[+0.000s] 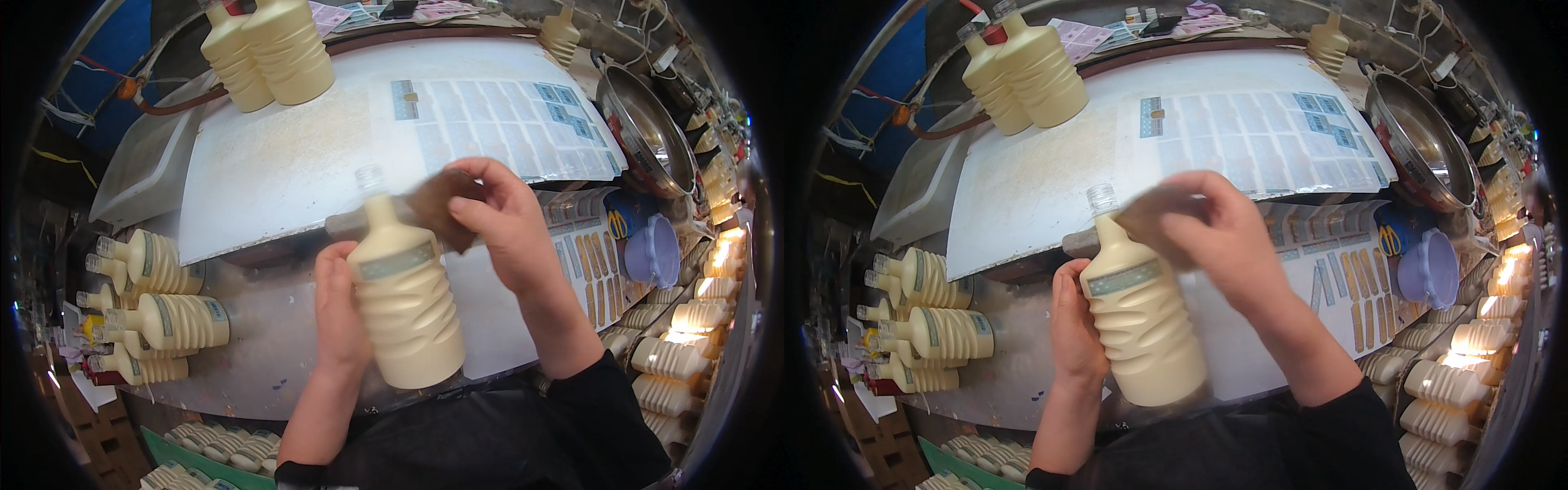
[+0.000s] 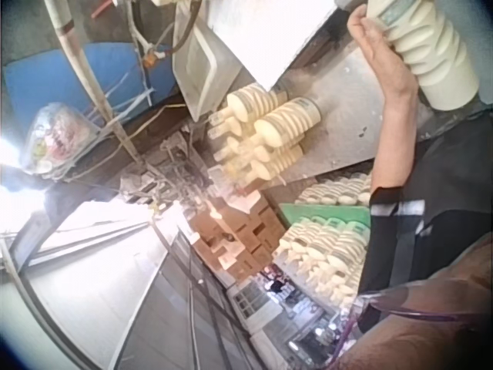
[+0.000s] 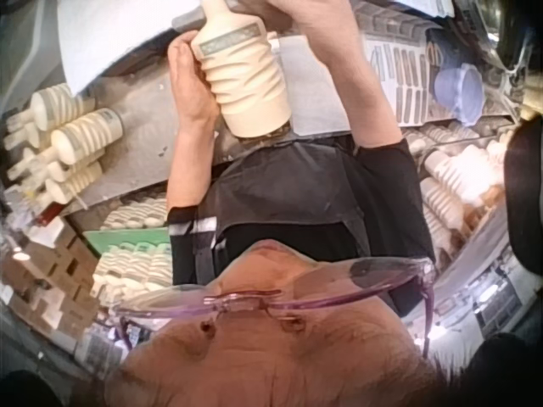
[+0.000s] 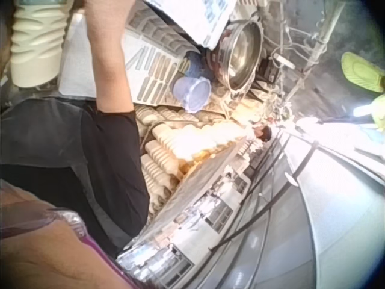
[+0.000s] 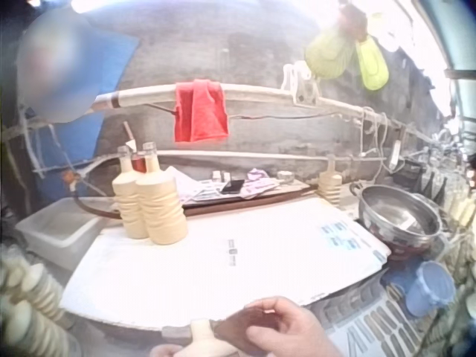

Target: The person applies rectangular labels to the neck and body of a ribbed plastic bottle. They smooth each label with a small flat tool, rotate the bottle to align edges, and place finished bottles aside. The process repeats with multiple identical bottles on a metal workbench.

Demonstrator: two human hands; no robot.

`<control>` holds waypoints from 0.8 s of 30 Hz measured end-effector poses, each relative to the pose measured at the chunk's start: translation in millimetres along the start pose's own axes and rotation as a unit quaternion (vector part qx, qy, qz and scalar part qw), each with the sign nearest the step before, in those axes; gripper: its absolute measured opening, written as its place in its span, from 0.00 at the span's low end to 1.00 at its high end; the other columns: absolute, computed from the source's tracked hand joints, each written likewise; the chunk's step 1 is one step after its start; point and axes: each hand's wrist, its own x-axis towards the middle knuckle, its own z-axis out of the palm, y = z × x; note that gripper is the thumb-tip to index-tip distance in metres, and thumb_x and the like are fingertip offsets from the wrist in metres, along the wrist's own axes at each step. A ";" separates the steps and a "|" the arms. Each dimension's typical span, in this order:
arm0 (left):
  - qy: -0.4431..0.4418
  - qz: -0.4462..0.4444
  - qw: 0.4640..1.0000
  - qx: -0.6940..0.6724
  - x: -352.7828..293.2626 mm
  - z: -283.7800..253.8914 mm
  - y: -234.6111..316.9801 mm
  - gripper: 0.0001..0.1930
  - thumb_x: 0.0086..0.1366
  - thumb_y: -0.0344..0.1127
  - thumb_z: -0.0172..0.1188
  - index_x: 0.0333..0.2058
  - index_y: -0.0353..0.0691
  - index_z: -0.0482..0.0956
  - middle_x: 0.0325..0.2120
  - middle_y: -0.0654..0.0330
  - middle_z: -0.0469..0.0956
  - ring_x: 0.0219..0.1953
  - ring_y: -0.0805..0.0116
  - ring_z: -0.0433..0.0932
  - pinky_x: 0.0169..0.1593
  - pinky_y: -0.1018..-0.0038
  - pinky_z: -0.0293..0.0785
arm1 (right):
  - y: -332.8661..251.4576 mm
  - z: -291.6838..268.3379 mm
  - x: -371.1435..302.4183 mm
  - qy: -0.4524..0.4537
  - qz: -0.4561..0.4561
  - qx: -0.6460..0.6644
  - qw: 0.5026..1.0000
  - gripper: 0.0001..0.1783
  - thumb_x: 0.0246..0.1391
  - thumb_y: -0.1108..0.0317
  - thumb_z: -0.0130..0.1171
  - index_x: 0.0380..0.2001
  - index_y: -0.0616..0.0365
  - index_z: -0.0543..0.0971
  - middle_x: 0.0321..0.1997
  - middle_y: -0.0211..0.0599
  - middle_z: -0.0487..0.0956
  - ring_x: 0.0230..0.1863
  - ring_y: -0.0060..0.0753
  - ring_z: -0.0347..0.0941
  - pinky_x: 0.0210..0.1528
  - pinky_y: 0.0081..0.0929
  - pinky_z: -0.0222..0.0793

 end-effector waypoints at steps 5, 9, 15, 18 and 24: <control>0.017 0.004 0.996 0.093 -1.3 11.4 2.2 0.15 0.77 0.39 0.51 0.56 0.40 0.66 0.49 0.60 0.74 0.50 0.71 0.75 0.56 0.71 0.73 | -5.4 57.8 0.7 -0.006 -0.170 -0.252 0.953 0.20 0.64 0.69 0.52 0.58 0.61 0.68 0.48 0.48 0.79 0.49 0.43 0.79 0.54 0.36 0.73; -0.001 0.012 0.995 0.104 -3.2 5.7 1.9 0.16 0.73 0.30 0.49 0.58 0.38 0.64 0.54 0.58 0.68 0.55 0.72 0.68 0.60 0.72 0.68 | 4.2 57.2 5.5 0.018 -0.165 -0.354 0.920 0.21 0.64 0.70 0.52 0.59 0.59 0.68 0.48 0.55 0.78 0.48 0.57 0.77 0.53 0.42 0.73; 0.007 0.018 0.996 0.092 -5.8 5.9 -2.9 0.16 0.75 0.31 0.50 0.58 0.39 0.64 0.53 0.59 0.68 0.54 0.72 0.69 0.60 0.71 0.68 | 42.7 5.8 8.9 0.069 -0.189 -0.320 0.926 0.21 0.66 0.70 0.54 0.61 0.60 0.68 0.49 0.47 0.78 0.47 0.42 0.78 0.52 0.35 0.73; 0.007 0.026 0.995 0.099 -6.1 6.5 -3.9 0.17 0.75 0.31 0.50 0.60 0.38 0.63 0.55 0.57 0.68 0.55 0.72 0.70 0.60 0.70 0.69 | 50.8 -2.2 11.8 0.065 -0.229 -0.313 0.920 0.22 0.67 0.71 0.53 0.61 0.61 0.67 0.52 0.45 0.77 0.49 0.36 0.76 0.53 0.31 0.72; -0.025 -0.025 0.992 0.121 -14.3 -4.6 -9.2 0.32 0.71 0.42 0.61 0.67 0.38 0.58 0.58 0.55 0.71 0.59 0.66 0.73 0.62 0.67 0.72 | 33.1 7.4 2.5 0.038 -0.172 -0.186 0.967 0.22 0.67 0.72 0.52 0.62 0.62 0.65 0.56 0.40 0.74 0.54 0.28 0.71 0.57 0.28 0.68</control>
